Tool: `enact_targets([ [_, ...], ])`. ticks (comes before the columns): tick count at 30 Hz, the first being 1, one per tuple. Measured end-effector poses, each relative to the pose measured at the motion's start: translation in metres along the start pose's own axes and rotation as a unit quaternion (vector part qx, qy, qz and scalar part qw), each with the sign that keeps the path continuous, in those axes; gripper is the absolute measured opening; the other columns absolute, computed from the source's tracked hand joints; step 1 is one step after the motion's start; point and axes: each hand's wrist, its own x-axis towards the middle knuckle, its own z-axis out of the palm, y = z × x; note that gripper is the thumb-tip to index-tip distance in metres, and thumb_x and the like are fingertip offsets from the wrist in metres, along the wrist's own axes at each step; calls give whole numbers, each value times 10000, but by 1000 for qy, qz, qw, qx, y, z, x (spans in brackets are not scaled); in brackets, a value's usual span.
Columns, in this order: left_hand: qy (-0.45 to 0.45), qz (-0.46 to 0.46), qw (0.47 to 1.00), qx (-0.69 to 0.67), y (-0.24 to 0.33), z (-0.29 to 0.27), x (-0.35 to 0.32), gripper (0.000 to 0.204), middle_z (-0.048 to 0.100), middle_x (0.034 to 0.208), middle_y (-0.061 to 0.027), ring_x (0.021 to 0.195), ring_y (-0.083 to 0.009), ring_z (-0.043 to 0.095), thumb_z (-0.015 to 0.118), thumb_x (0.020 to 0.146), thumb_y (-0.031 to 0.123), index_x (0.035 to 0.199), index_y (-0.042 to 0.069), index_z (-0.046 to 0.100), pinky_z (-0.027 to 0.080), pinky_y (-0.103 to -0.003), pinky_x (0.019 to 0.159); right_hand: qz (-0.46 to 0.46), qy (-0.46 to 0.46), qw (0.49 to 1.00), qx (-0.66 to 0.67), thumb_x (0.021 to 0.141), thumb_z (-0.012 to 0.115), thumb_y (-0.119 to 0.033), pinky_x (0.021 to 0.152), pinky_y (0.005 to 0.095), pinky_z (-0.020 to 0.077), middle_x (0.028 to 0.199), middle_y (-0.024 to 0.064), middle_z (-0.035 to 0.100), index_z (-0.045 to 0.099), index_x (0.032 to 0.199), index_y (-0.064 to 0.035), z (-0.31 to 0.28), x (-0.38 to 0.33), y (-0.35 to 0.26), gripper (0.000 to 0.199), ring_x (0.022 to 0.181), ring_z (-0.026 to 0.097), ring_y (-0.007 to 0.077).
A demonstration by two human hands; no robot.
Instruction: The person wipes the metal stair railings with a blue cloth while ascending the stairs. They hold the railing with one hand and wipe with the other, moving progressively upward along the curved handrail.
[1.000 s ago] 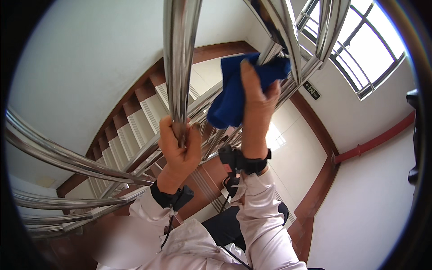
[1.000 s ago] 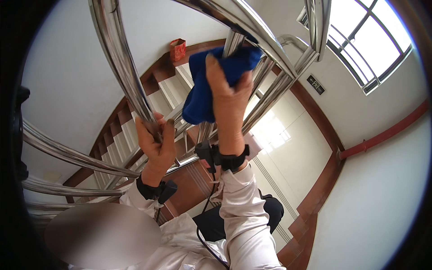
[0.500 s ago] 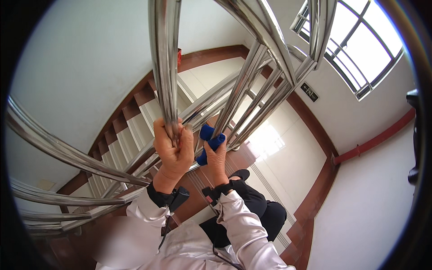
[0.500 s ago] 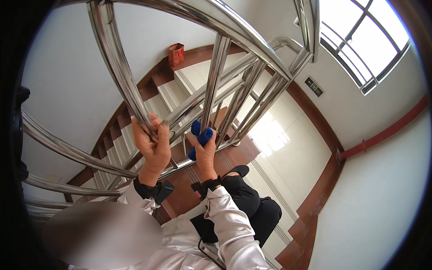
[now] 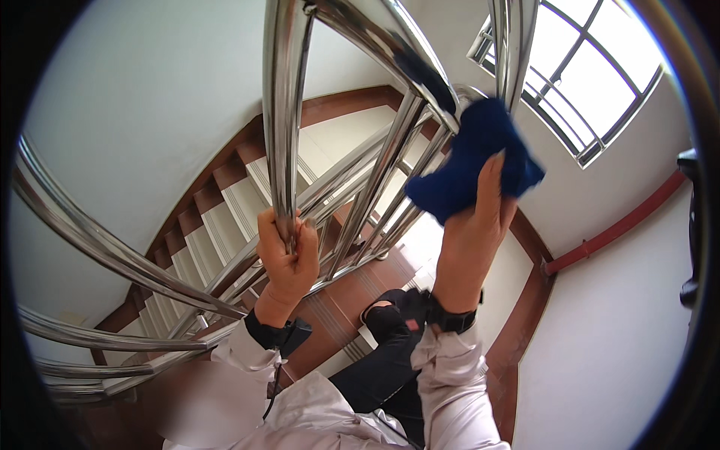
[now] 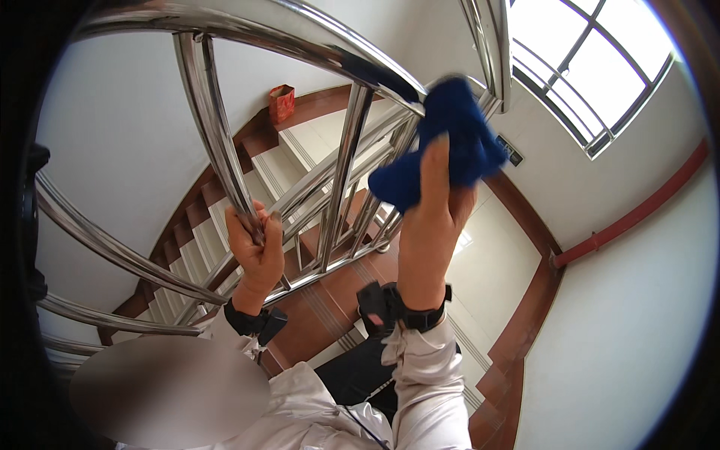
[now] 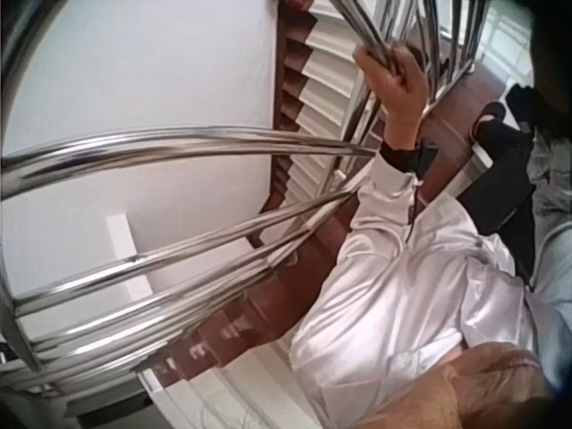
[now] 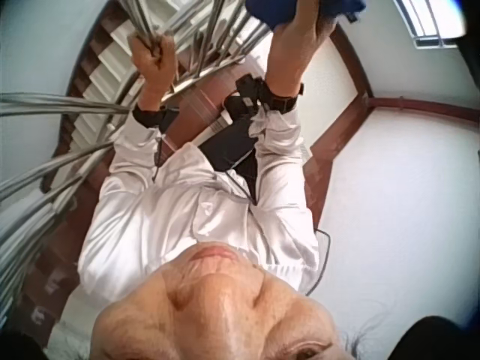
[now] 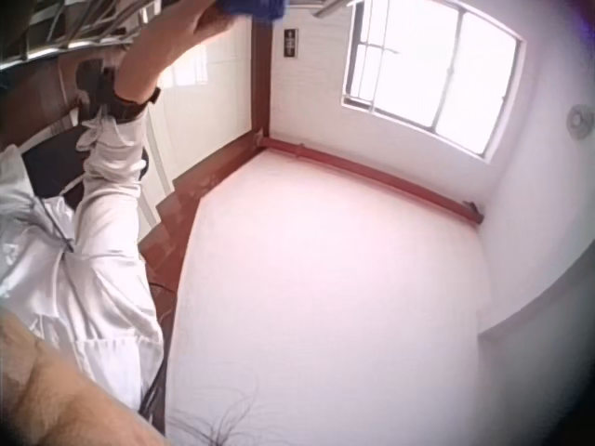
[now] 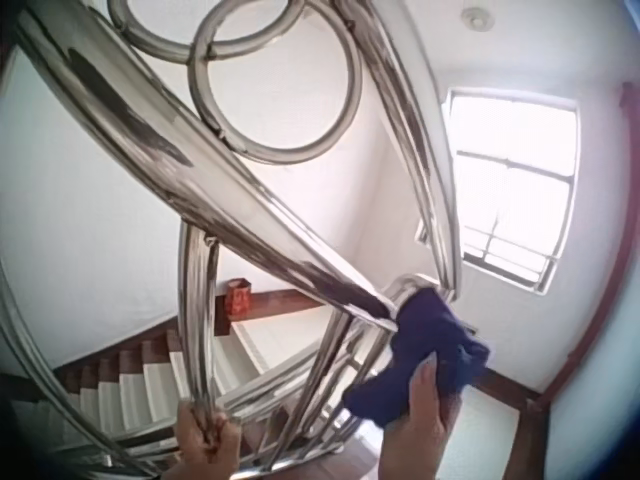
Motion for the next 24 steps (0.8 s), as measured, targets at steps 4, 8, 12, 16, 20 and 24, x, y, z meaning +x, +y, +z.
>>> enact_targets([
  [4,-1,-36,998,-50,-11,-6,-8,192,487,757,20,602,-17,407,631,947,22,1081,12,494,360,-187,539,-75,-141,964,214,964,614,-125,736,317,498,909,63,638,569,1290,-96,49,50,-60,330,825,610,187],
  [8,-22,-70,994,-78,-4,-9,-9,227,492,826,1,647,-29,432,621,941,3,1120,10,482,379,-194,568,-211,-195,958,12,1009,579,-480,686,356,556,883,77,679,609,1247,-113,75,95,-49,439,814,700,188],
  [12,0,-19,1000,9,5,-6,-9,324,498,978,-66,778,-115,506,635,893,-18,1163,9,458,449,-265,666,-395,-123,903,-118,966,613,-307,783,395,547,938,116,680,569,1343,-134,68,125,19,416,873,677,282],
  [16,93,234,944,211,44,-8,-1,463,452,1164,-151,967,-286,541,664,826,19,1229,19,435,477,-404,846,-144,-213,965,-52,988,600,-297,885,391,491,1064,169,693,603,1310,-143,47,144,101,357,974,641,349],
  [20,15,328,937,123,57,10,-2,574,428,1280,-210,1083,-370,525,682,783,50,1287,23,408,446,-506,980,205,-182,956,100,887,598,-639,809,294,461,894,88,669,715,1068,-19,28,161,134,657,823,602,187],
  [24,-26,169,979,115,50,55,10,568,492,1243,-219,1098,-371,529,660,809,35,1326,-20,430,430,-477,969,256,-173,946,93,859,630,-635,813,307,472,877,89,660,701,1056,25,26,167,149,692,850,608,192],
])
